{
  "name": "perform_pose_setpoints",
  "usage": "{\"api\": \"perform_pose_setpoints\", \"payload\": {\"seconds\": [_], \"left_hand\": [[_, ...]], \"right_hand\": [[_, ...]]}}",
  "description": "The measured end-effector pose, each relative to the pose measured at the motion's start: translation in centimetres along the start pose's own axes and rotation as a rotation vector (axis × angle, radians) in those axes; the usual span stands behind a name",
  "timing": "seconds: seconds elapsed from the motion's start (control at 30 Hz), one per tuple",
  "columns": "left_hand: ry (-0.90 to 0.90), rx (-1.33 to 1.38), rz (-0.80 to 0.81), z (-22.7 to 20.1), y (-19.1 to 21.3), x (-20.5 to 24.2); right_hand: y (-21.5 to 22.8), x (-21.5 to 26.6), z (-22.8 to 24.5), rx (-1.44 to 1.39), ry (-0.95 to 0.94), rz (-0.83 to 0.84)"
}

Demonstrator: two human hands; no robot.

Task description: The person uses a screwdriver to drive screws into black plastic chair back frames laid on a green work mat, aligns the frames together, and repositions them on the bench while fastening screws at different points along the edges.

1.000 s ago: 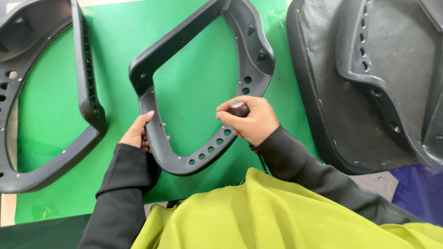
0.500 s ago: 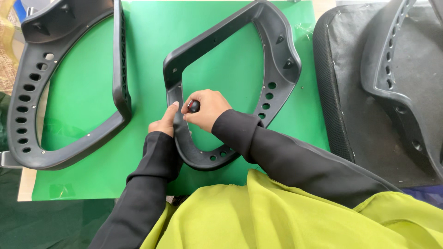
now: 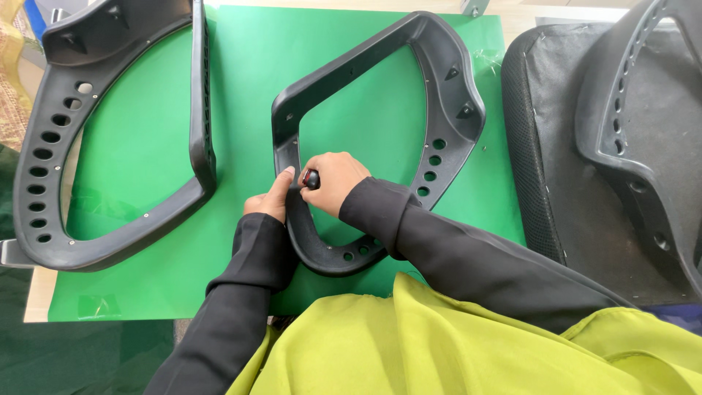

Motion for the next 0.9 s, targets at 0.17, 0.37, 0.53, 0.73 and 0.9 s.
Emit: {"api": "perform_pose_setpoints", "payload": {"seconds": [0.17, 0.37, 0.53, 0.73, 0.9], "left_hand": [[-0.027, 0.056, 0.013, -0.1, -0.3, -0.1], [-0.026, 0.104, 0.033, 0.2, -0.5, -0.3], [-0.024, 0.142, 0.047, 0.2, -0.7, -0.3], [-0.013, 0.107, 0.038, -0.1, -0.5, 0.2], [-0.017, 0.114, 0.03, -0.3, -0.4, 0.4]], "right_hand": [[-0.1, 0.0, 0.0, 0.02, 0.02, -0.012], [-0.4, -0.1, -0.3, 0.045, 0.023, -0.003], [-0.7, -0.3, -0.6, 0.037, 0.03, 0.014], [-0.9, -0.6, -1.1, 0.005, 0.013, 0.028], [-1.0, -0.5, -1.3, 0.013, -0.004, 0.025]]}}
Point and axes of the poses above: each hand's wrist, its own x-axis away from the middle knuckle, its own y-axis out of the back of the hand, z = x × y, the point moved 9 cm from there along -x, towards the middle knuckle, and after that the axes turned 1 degree about z, right-handed, at the moved point
